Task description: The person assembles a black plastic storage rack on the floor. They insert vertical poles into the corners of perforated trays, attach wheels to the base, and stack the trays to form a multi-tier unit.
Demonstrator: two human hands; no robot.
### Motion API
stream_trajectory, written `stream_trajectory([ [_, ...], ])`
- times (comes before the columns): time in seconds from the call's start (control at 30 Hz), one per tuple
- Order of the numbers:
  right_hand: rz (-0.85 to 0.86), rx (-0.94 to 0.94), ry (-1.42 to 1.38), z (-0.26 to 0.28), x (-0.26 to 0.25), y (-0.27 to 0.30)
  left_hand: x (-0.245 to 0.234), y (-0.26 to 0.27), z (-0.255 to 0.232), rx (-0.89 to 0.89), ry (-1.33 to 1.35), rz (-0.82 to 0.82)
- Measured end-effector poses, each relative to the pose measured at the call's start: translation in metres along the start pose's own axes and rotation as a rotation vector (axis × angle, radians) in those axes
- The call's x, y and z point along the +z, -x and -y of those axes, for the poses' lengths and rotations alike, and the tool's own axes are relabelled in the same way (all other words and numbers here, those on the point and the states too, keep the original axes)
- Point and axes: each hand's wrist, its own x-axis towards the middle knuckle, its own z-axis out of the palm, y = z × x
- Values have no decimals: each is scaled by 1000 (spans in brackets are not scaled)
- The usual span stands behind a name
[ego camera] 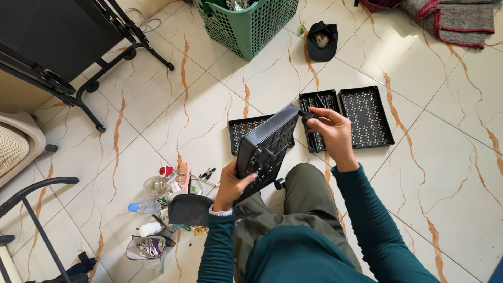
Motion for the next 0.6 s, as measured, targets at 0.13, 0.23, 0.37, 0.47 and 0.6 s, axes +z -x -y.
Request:
stream_trajectory([
  [0.13,111,-60,-306,-21,-6,-11,1,0,1,9,-18,23],
  [0.23,15,-116,-468,-38,-1,-13,11,1,2,-57,140,-10],
  [0.37,42,-146,-488,-48,3,-13,19,1,6,-45,192,3],
  [0.47,121,-48,-642,-45,7,-14,17,-1,9,-44,223,-13],
  [0.6,55,49,-630,-31,13,-12,11,0,11,-30,214,-18],
])
